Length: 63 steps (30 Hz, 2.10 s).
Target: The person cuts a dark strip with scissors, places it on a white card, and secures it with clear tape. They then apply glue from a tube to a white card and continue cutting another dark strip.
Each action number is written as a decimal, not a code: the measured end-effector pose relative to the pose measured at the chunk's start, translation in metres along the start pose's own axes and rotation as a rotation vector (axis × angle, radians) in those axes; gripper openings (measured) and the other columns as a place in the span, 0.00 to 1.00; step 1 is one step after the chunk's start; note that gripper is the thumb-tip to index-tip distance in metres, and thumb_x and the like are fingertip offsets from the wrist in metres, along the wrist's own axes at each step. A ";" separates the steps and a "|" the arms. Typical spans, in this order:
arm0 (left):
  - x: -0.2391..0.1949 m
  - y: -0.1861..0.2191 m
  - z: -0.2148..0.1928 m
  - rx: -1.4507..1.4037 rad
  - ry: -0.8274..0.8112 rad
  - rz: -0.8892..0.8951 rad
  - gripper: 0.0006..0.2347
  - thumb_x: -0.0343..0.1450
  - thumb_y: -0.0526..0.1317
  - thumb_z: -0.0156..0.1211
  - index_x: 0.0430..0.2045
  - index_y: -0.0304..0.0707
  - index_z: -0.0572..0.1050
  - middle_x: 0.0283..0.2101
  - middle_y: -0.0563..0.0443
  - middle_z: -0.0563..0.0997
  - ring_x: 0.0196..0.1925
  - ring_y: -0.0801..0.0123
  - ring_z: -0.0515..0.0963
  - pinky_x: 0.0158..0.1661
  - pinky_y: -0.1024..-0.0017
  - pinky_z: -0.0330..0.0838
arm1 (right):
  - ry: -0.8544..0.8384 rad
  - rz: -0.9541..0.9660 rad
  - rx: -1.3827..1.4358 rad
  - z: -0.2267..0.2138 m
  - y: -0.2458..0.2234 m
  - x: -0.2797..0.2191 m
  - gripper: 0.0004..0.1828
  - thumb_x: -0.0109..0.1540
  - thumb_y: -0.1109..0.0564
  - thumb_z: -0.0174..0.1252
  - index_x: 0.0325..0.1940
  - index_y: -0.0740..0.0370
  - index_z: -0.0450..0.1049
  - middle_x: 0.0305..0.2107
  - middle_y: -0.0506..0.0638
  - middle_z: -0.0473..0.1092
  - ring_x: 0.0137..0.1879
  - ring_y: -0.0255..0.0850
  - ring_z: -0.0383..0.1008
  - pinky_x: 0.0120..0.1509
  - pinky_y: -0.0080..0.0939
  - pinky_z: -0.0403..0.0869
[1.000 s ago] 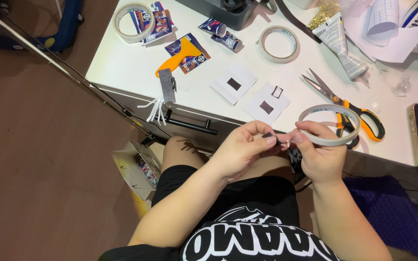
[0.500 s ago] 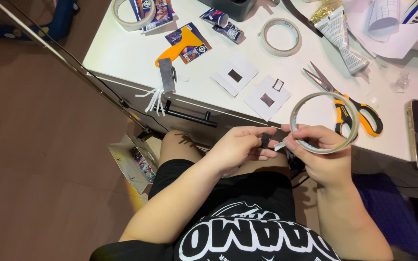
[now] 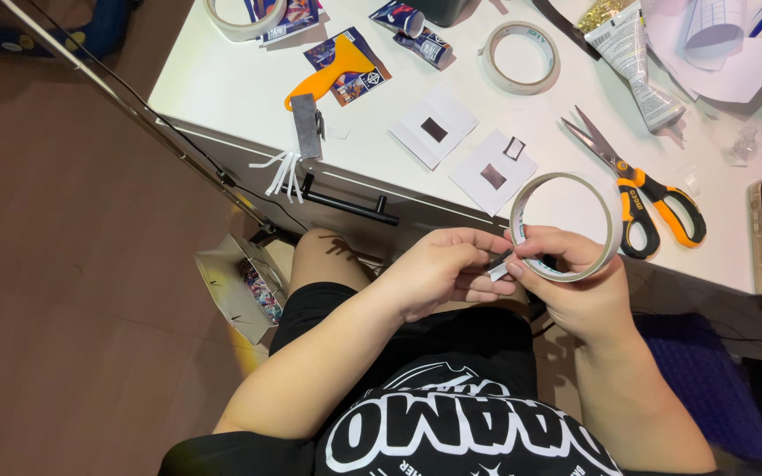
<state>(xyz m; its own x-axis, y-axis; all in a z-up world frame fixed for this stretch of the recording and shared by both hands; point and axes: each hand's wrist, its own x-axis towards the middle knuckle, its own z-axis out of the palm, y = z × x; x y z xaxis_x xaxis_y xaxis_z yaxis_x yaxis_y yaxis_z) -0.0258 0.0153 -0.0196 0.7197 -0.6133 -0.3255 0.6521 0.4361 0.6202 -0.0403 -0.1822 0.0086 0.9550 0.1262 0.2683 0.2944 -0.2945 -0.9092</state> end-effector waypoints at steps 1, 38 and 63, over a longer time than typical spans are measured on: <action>-0.001 0.000 0.000 0.000 0.000 0.000 0.16 0.75 0.31 0.45 0.58 0.24 0.68 0.43 0.27 0.82 0.45 0.50 0.85 0.45 0.59 0.82 | 0.000 0.000 0.000 0.002 -0.003 0.001 0.13 0.52 0.72 0.73 0.38 0.73 0.79 0.39 0.61 0.78 0.43 0.37 0.77 0.50 0.42 0.77; -0.019 0.002 0.030 0.507 0.139 0.328 0.14 0.73 0.32 0.56 0.53 0.27 0.74 0.37 0.41 0.86 0.41 0.72 0.85 0.45 0.74 0.81 | 0.312 -0.615 -0.155 0.012 0.014 0.001 0.10 0.52 0.75 0.76 0.30 0.76 0.79 0.24 0.66 0.75 0.28 0.59 0.75 0.37 0.53 0.77; -0.003 -0.008 0.025 0.528 0.257 0.413 0.05 0.73 0.36 0.62 0.38 0.40 0.83 0.25 0.51 0.85 0.34 0.76 0.85 0.34 0.81 0.77 | 0.313 -0.396 -0.078 0.014 0.027 -0.010 0.09 0.55 0.72 0.72 0.35 0.80 0.78 0.24 0.63 0.76 0.31 0.39 0.77 0.36 0.43 0.76</action>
<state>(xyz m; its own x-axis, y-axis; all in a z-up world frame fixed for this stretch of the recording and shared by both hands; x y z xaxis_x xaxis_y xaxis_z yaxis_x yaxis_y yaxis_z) -0.0392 -0.0026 -0.0060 0.9585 -0.2639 -0.1076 0.1592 0.1825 0.9702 -0.0428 -0.1781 -0.0229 0.7312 -0.0441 0.6808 0.6262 -0.3527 -0.6954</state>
